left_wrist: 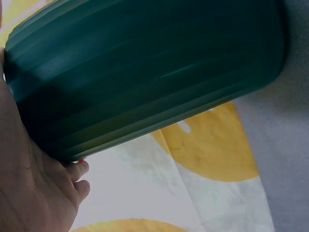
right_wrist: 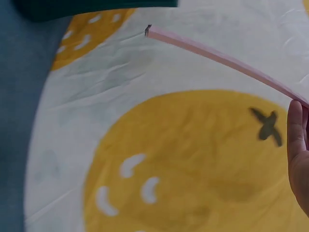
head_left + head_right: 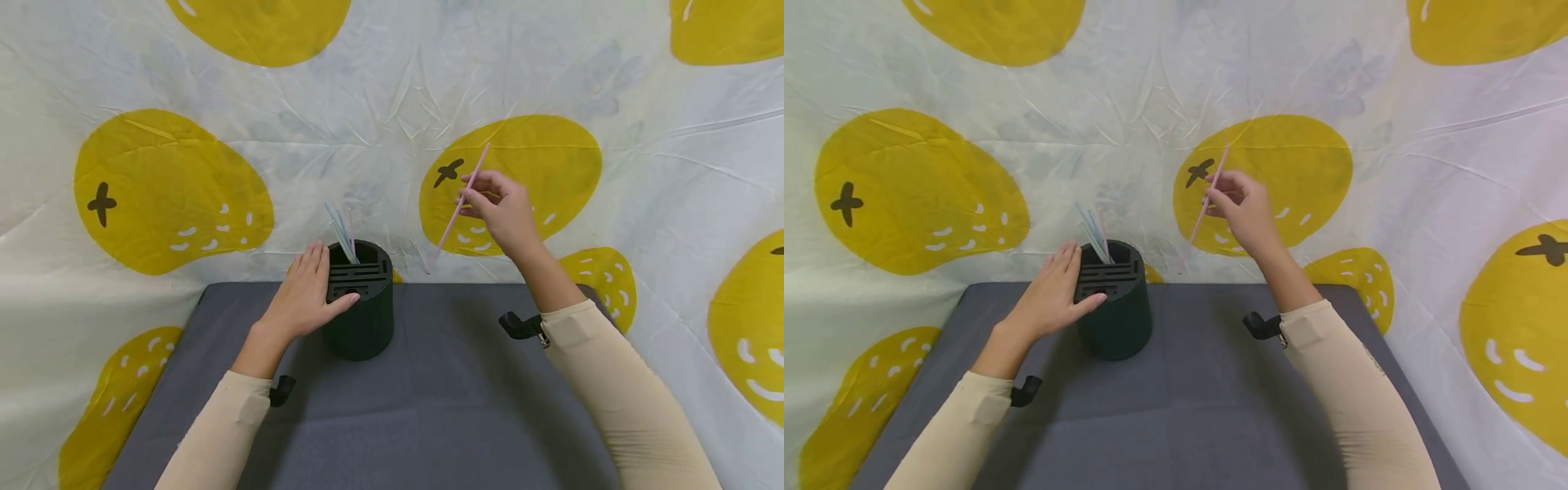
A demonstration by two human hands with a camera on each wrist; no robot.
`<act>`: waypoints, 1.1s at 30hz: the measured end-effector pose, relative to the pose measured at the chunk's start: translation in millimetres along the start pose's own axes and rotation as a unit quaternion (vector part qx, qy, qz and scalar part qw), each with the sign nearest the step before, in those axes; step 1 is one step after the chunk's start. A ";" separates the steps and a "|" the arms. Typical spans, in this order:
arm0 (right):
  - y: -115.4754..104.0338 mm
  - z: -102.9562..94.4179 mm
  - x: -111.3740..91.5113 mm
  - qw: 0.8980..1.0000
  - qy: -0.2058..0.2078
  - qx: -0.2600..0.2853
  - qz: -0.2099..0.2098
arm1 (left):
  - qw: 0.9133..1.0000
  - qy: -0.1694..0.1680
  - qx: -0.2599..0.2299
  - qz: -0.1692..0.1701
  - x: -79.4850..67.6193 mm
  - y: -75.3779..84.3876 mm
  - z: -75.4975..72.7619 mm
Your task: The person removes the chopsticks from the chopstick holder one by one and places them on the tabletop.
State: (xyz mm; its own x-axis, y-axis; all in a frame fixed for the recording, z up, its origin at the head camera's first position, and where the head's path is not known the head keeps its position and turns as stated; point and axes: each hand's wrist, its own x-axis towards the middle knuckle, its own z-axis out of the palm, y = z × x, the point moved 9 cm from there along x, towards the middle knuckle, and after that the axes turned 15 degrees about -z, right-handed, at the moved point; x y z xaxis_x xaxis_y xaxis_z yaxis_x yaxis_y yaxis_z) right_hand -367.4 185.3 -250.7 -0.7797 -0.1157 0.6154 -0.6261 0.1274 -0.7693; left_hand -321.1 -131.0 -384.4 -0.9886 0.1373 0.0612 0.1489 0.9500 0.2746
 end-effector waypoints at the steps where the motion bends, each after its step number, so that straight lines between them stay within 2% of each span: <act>1: 5.7 -1.9 -4.0 1.000 -0.004 -0.009 0.005 | 1.000 -0.001 0.001 -0.001 0.1 -0.2 -0.2; 10: 75.4 -12.1 -45.8 0.996 -0.030 -0.068 0.050 | 1.000 -0.003 0.005 0.000 -1.0 -0.3 -1.3; 17: 122.7 -12.7 -76.3 0.988 -0.055 -0.084 0.116 | 1.000 -0.009 0.003 -0.001 -1.9 -0.9 -0.4; 21: 137.1 -4.2 -92.1 0.981 -0.077 -0.096 0.151 | 1.000 -0.010 0.004 -0.003 -1.1 -2.2 0.0; 25: 150.5 8.2 -108.2 0.975 -0.099 -0.113 0.161 | 1.000 -0.010 0.003 -0.005 -0.2 -1.9 0.8; 33: 183.3 28.1 -137.9 0.969 -0.120 -0.083 0.200 | 1.000 -0.006 0.002 -0.005 -0.2 0.4 0.5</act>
State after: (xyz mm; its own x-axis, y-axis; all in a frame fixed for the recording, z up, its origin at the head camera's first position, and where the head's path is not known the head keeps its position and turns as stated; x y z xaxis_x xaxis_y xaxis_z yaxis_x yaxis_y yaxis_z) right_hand -374.3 196.9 -481.3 -0.9478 -0.2470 0.2015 -0.2834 0.3639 -0.8873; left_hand -320.8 -130.5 -384.8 -0.9901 0.1319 0.0475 0.1399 0.9522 0.2717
